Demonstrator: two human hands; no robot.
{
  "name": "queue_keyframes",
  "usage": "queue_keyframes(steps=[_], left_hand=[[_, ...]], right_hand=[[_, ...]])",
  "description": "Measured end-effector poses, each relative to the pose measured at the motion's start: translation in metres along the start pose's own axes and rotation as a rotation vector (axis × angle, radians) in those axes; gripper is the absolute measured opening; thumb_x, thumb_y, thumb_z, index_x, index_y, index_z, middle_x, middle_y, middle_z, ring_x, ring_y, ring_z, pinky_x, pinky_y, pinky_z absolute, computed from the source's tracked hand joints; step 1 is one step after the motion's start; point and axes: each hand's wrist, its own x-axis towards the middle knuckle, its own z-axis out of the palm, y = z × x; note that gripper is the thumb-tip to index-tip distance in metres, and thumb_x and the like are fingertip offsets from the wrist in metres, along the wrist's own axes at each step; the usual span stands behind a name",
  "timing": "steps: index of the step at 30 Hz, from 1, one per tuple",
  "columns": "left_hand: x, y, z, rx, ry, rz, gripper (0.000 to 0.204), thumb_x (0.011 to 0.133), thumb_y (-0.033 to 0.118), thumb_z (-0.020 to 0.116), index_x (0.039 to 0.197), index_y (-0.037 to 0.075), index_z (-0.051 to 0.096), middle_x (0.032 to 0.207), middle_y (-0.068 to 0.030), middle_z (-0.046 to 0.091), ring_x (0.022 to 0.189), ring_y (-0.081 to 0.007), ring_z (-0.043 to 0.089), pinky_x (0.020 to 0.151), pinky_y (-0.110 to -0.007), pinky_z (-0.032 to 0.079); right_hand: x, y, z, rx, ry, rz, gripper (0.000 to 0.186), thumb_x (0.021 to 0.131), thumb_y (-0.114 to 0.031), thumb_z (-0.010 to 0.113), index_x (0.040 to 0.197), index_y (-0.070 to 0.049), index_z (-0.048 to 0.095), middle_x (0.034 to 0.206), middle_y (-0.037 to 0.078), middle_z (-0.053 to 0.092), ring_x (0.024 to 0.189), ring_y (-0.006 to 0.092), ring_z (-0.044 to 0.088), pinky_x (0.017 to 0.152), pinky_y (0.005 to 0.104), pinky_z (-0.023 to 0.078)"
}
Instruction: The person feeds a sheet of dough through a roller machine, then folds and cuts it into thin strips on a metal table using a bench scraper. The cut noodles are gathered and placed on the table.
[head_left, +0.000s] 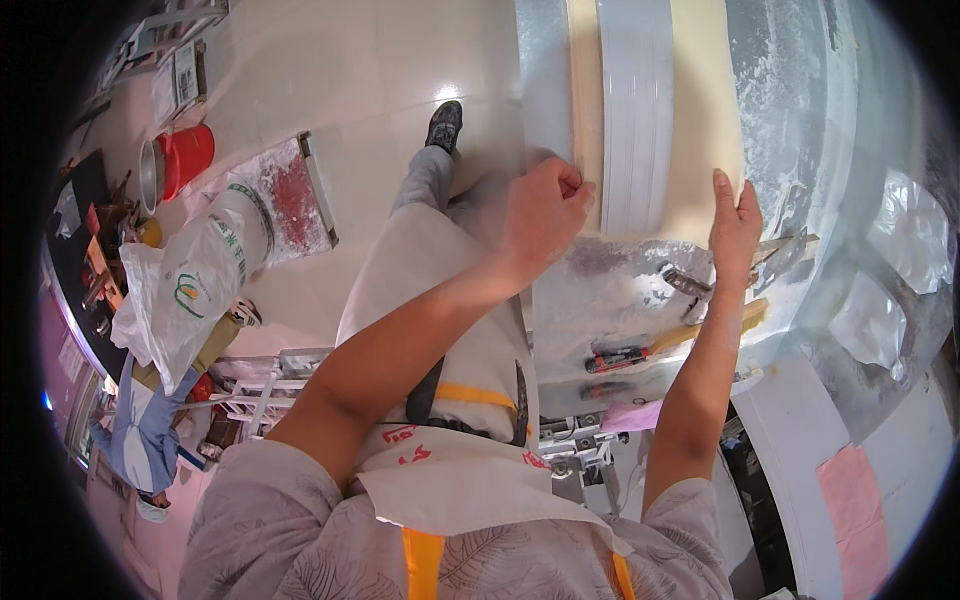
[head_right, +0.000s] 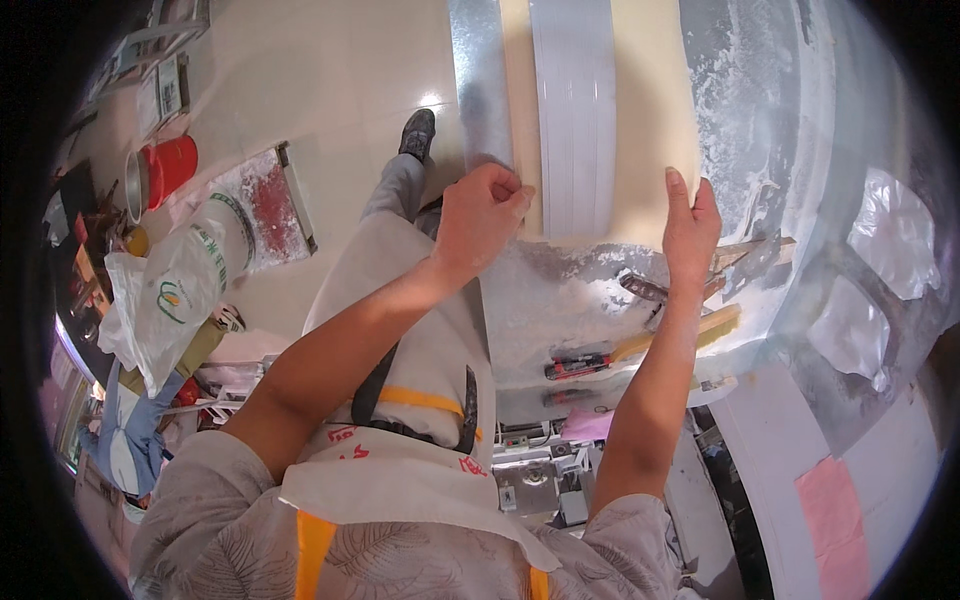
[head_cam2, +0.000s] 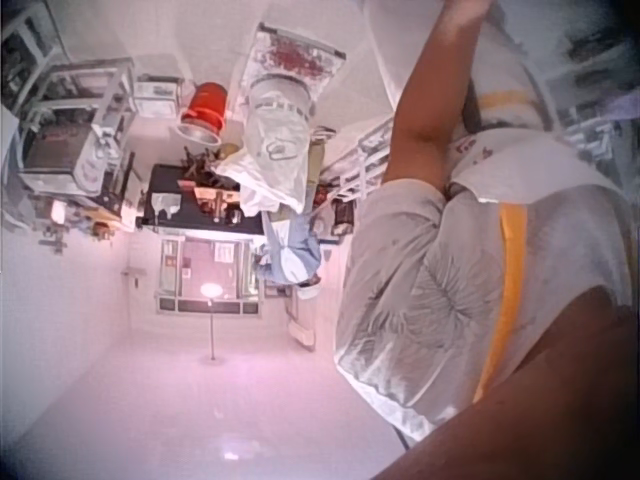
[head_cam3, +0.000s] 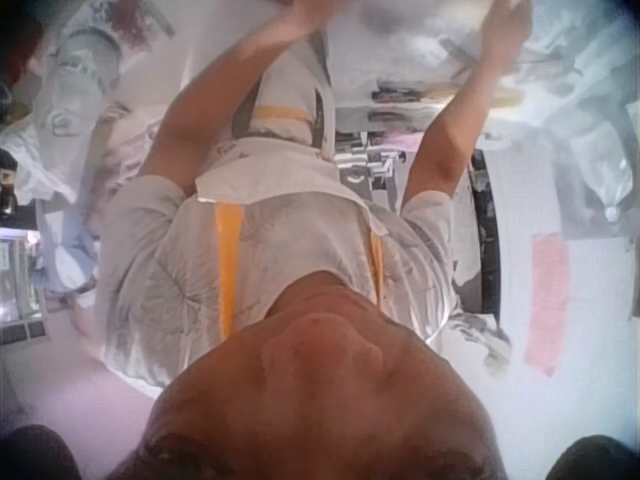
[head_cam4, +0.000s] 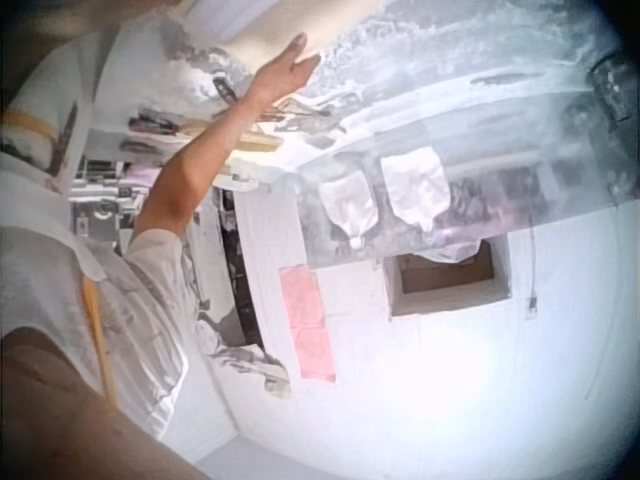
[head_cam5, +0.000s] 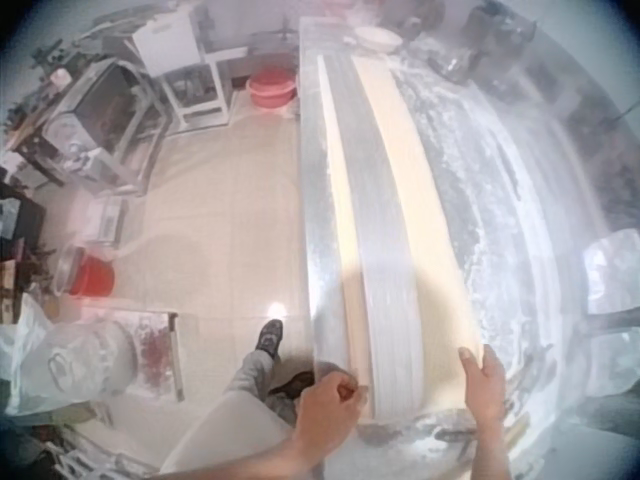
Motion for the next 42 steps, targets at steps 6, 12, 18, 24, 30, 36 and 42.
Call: queue_keyframes(steps=[6, 12, 18, 24, 30, 36, 42], left_hand=[[0.000, -0.007, 0.006, -0.007, -0.006, 0.040, 0.019, 0.097, 0.013, 0.075, 0.096, -0.004, 0.068, 0.078, -0.0117, 0.073, 0.063, -0.0159, 0.072, 0.059, -0.031, 0.056], [0.002, -0.007, 0.008, 0.064, 0.007, 0.090, 0.018, 0.098, 0.014, 0.072, 0.096, -0.003, 0.065, 0.077, -0.0117, 0.072, 0.065, -0.0175, 0.071, 0.062, -0.033, 0.056], [-0.009, -0.001, 0.009, 0.195, -0.046, 0.076, 0.019, 0.097, 0.014, 0.072, 0.100, -0.002, 0.063, 0.085, -0.0138, 0.073, 0.075, -0.0204, 0.073, 0.069, -0.034, 0.056], [-0.017, 0.006, 0.010, 0.166, -0.117, -0.010, 0.021, 0.094, 0.014, 0.074, 0.098, -0.001, 0.061, 0.088, -0.0154, 0.072, 0.080, -0.0251, 0.073, 0.075, -0.037, 0.057], [0.019, 0.029, -0.012, 0.332, -0.039, 0.087, 0.018, 0.093, 0.018, 0.074, 0.097, 0.002, 0.065, 0.084, -0.0111, 0.072, 0.078, -0.0213, 0.072, 0.074, -0.037, 0.057], [0.124, 0.106, -0.046, 0.162, 0.174, 0.230, 0.023, 0.095, 0.015, 0.075, 0.111, 0.001, 0.065, 0.087, -0.0073, 0.068, 0.075, -0.0144, 0.064, 0.073, -0.032, 0.055], [0.164, 0.130, -0.051, 0.146, 0.123, 0.158, 0.029, 0.096, 0.016, 0.078, 0.116, 0.000, 0.064, 0.091, -0.0080, 0.067, 0.078, -0.0163, 0.065, 0.073, -0.033, 0.055]], right_hand=[[0.010, 0.014, 0.005, -0.075, -0.017, 0.038, 0.039, 0.107, -0.035, 0.069, 0.122, 0.001, 0.069, 0.104, 0.007, 0.076, 0.095, 0.0116, 0.064, 0.088, 0.0299, 0.052], [0.003, 0.017, 0.006, 0.009, 0.019, 0.024, 0.036, 0.107, -0.035, 0.069, 0.122, -0.002, 0.071, 0.101, 0.006, 0.075, 0.089, 0.0105, 0.062, 0.083, 0.0284, 0.052], [0.001, 0.027, 0.004, -0.235, 0.099, -0.014, 0.038, 0.109, -0.037, 0.062, 0.102, 0.000, 0.062, 0.086, 0.020, 0.072, 0.076, 0.0283, 0.068, 0.071, 0.0403, 0.053], [-0.007, 0.040, 0.004, -0.405, 0.161, -0.041, 0.043, 0.111, -0.044, 0.053, 0.103, -0.002, 0.059, 0.083, 0.030, 0.069, 0.081, 0.0535, 0.067, 0.070, 0.0560, 0.052], [0.011, 0.018, -0.007, -0.497, 0.131, -0.138, 0.035, 0.109, -0.035, 0.059, 0.114, 0.000, 0.064, 0.106, 0.023, 0.070, 0.099, 0.0413, 0.068, 0.086, 0.0475, 0.053], [0.104, -0.079, 0.026, -0.116, 0.185, -0.206, 0.041, 0.107, -0.026, 0.063, 0.138, 0.002, 0.062, 0.129, 0.019, 0.068, 0.113, 0.0308, 0.066, 0.096, 0.0407, 0.054], [0.187, -0.138, 0.076, 0.022, 0.113, -0.021, 0.051, 0.105, -0.030, 0.067, 0.145, 0.001, 0.060, 0.137, 0.014, 0.067, 0.120, 0.0235, 0.065, 0.102, 0.0349, 0.050]])
